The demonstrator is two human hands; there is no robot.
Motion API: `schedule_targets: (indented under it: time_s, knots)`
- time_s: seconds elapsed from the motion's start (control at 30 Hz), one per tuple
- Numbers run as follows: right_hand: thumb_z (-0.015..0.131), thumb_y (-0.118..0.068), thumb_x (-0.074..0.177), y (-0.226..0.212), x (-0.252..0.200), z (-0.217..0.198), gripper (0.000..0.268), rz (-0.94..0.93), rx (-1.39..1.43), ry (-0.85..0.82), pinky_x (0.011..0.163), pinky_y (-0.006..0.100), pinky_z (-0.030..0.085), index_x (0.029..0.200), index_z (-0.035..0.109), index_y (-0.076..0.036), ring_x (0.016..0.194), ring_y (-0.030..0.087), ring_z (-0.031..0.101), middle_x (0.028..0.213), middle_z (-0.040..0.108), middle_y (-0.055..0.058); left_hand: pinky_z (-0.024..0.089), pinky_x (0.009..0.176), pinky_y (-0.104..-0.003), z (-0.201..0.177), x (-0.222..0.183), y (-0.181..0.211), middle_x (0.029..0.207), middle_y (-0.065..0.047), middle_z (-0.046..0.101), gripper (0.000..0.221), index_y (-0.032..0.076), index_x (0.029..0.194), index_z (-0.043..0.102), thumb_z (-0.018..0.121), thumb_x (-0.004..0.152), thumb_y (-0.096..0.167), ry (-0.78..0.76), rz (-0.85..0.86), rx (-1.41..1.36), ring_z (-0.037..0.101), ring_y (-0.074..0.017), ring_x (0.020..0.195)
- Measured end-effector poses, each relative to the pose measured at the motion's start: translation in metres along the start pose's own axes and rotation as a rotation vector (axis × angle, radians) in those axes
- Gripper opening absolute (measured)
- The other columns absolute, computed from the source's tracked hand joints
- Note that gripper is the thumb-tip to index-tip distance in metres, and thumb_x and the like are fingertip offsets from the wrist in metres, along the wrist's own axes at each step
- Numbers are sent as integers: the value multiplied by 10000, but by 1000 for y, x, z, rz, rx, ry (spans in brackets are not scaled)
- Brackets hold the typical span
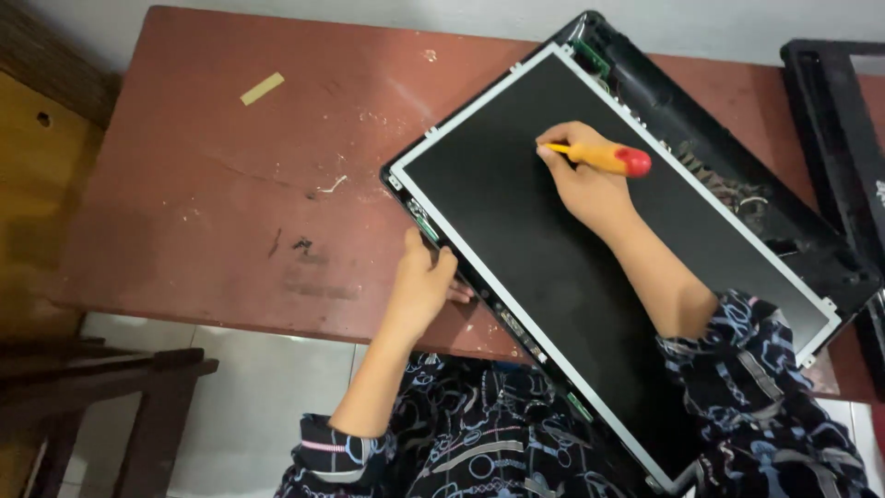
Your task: Repairing a laptop screen by using a screwdriver to manage the fasteners on the frame.
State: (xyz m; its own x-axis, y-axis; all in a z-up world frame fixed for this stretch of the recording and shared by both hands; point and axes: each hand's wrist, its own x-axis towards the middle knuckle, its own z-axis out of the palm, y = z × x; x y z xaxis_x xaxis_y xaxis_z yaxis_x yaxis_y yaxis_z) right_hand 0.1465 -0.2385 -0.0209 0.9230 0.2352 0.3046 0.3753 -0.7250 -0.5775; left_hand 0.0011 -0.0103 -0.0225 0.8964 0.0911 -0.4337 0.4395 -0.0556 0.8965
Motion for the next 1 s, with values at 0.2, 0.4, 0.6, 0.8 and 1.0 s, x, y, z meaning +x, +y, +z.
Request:
schedule_targets:
  time_s: [0.2,0.4,0.6,0.8,1.0]
  knots:
    - [756,-221,979,-16,-19,11,80,99,186,-11,904,348,544,1059,758,-226,1010,237,701,968,727,30,560,931,-574,5,-72,25,1137,-381,654,481,-10,1317,339,535,967,255,43,-59,212,677,-513,1084]
    - [764,-76,922,-125,-37,34,58,-110,607,-259,663,258,594,959,763,-121,705,146,692,744,715,36,615,716,-441,2,-94,-23,670,-220,738,302,8,1164,289,479,1004,178,-59,-50,80,771,-317,669]
    - [485,-235,1063,-160,-34,70,211,-582,445,-672,841,398,466,1021,583,-52,901,312,646,983,673,101,654,563,-298,12,-103,-42,866,-108,560,273,91,1083,241,511,1037,88,-42,-99,-272,769,-218,647]
    - [455,-256,1083,-157,-28,73,257,-552,417,-743,846,375,475,1005,596,-55,887,265,665,989,662,79,588,587,-280,-21,-109,-24,823,-48,695,210,74,1112,400,527,1041,225,-97,-59,-36,738,-155,654]
    - [515,-84,998,-156,-32,76,76,-547,318,-804,875,391,468,1014,587,-66,930,288,630,997,654,72,531,541,-266,-70,-94,-39,576,-40,619,178,127,959,629,551,966,286,266,75,-209,622,-139,500]
